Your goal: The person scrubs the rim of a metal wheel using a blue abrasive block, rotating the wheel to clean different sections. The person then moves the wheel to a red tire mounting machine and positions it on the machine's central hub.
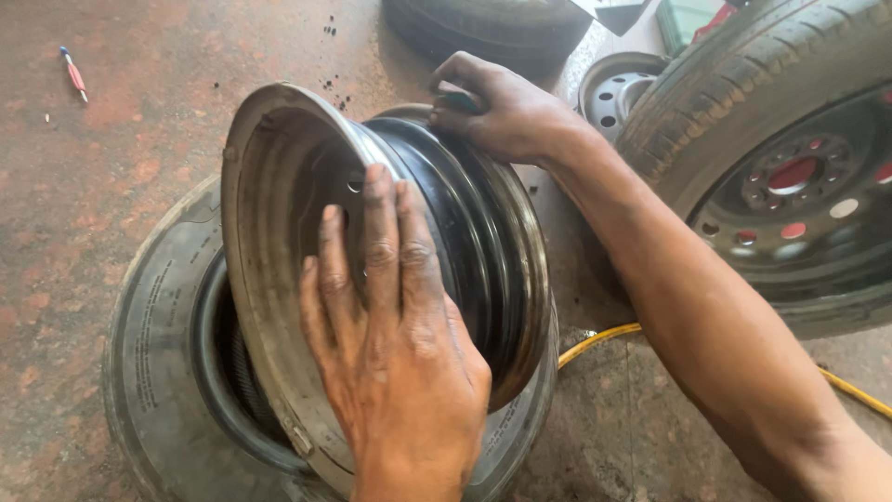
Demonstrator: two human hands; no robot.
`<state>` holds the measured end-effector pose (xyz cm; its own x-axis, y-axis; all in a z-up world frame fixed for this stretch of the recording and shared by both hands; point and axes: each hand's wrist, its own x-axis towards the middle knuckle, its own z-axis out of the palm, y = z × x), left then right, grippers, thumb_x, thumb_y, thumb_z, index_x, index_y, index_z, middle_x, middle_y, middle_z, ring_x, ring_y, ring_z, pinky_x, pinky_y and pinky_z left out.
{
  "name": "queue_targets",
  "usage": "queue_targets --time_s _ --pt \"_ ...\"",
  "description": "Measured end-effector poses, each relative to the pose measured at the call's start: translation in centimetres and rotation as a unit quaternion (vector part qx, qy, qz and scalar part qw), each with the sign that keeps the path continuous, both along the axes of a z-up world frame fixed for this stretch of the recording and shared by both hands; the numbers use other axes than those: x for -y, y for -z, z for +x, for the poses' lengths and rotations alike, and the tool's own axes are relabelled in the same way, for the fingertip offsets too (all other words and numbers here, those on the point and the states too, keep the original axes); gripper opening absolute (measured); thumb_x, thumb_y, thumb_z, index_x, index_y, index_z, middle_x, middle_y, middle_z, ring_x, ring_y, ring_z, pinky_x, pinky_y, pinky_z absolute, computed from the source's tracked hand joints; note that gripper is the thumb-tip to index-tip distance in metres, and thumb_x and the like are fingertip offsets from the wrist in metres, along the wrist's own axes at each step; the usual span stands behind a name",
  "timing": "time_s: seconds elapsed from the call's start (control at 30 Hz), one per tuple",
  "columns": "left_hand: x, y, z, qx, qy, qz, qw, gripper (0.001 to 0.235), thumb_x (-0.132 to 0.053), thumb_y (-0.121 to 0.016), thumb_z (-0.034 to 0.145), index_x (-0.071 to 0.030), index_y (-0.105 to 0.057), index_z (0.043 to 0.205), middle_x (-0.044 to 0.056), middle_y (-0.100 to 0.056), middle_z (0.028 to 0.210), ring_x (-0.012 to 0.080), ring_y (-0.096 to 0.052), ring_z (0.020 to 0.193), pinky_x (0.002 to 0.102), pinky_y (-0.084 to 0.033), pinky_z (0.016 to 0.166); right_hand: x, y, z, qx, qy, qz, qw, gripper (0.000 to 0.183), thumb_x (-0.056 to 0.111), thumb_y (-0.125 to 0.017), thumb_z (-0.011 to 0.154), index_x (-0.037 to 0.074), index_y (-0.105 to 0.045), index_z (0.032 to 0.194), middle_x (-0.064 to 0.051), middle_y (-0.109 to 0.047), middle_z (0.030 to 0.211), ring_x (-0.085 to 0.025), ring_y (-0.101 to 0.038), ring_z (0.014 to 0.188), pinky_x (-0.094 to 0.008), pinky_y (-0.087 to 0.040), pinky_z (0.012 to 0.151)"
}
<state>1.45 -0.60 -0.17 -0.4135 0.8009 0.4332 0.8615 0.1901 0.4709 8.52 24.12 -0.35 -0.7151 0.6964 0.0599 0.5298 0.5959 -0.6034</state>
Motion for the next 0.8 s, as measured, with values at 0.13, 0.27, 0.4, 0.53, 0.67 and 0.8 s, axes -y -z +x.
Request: queue_targets --time_s 0.13,0.27,0.4,0.53,0.67,0.8 --pt "0.6 0.1 0.3 0.023 0.017 -0.012 1.000 0.080 -0.011 -0.060 0.086 -0.009 -0.025 0.159 0.005 -0.020 0.168 0.0366 -0.022 0.153 0.056 -0.017 0.124 7.3 2.3 6.2 -0.063 0.073 0.061 0.993 0.022 0.021 -0.062 0.104 0.008 -0.061 0.121 -0.010 -0.064 0.115 -0.026 -0.063 0.111 -0.039 -0.053 0.094" --pt "-0.1 0.2 0.1 0.017 0.009 -0.024 1.000 0.083 -0.010 -0.060 0.082 -0.008 -0.025 0.157 0.006 -0.019 0.166 0.0383 -0.022 0.150 0.058 -0.016 0.122 15.6 5.4 8.2 -0.147 0.129 0.278 0.940 0.014 0.011 -0.069 0.100 0.007 -0.061 0.112 -0.009 -0.065 0.105 -0.027 -0.064 0.105 -0.041 -0.051 0.097" --pt "0.3 0.3 0.0 -0.003 0.004 -0.024 1.000 0.083 -0.009 -0.060 0.087 -0.010 -0.022 0.160 0.004 -0.019 0.169 0.0372 -0.023 0.153 0.056 -0.018 0.125 6.3 2.3 4.4 -0.118 0.059 0.181 0.975 0.022 0.016 -0.072 0.100 0.002 -0.061 0.112 -0.019 -0.063 0.105 -0.035 -0.063 0.103 -0.044 -0.050 0.091" --pt "0.3 -0.2 -0.1 0.002 0.006 -0.025 1.000 0.081 -0.012 -0.060 0.087 -0.010 -0.023 0.159 0.004 -0.019 0.167 0.0370 -0.023 0.152 0.056 -0.018 0.123 6.1 1.4 3.3 -0.104 0.083 0.133 0.982 0.023 0.017 -0.067 0.097 0.005 -0.063 0.116 -0.018 -0.064 0.110 -0.035 -0.062 0.105 -0.045 -0.049 0.092" --pt "-0.1 0.3 -0.5 0.007 0.012 -0.018 1.000 0.081 -0.011 -0.058 0.085 -0.007 -0.025 0.159 0.007 -0.021 0.167 0.0364 -0.024 0.151 0.057 -0.018 0.122 17.8 6.5 8.2 -0.181 0.145 0.296 0.927 0.028 -0.008 -0.068 0.091 0.005 -0.060 0.115 -0.015 -0.063 0.105 -0.034 -0.060 0.099 -0.045 -0.046 0.092" --pt "0.6 0.3 -0.2 0.024 -0.003 0.011 1.000 0.069 -0.013 -0.056 0.097 -0.010 -0.027 0.159 0.009 -0.027 0.168 0.0339 -0.030 0.153 0.054 -0.023 0.124 21.0 8.4 9.3 -0.232 0.198 0.176 0.936 0.028 -0.005 -0.068 0.093 0.005 -0.058 0.117 -0.010 -0.064 0.102 -0.021 -0.060 0.093 -0.035 -0.047 0.079"
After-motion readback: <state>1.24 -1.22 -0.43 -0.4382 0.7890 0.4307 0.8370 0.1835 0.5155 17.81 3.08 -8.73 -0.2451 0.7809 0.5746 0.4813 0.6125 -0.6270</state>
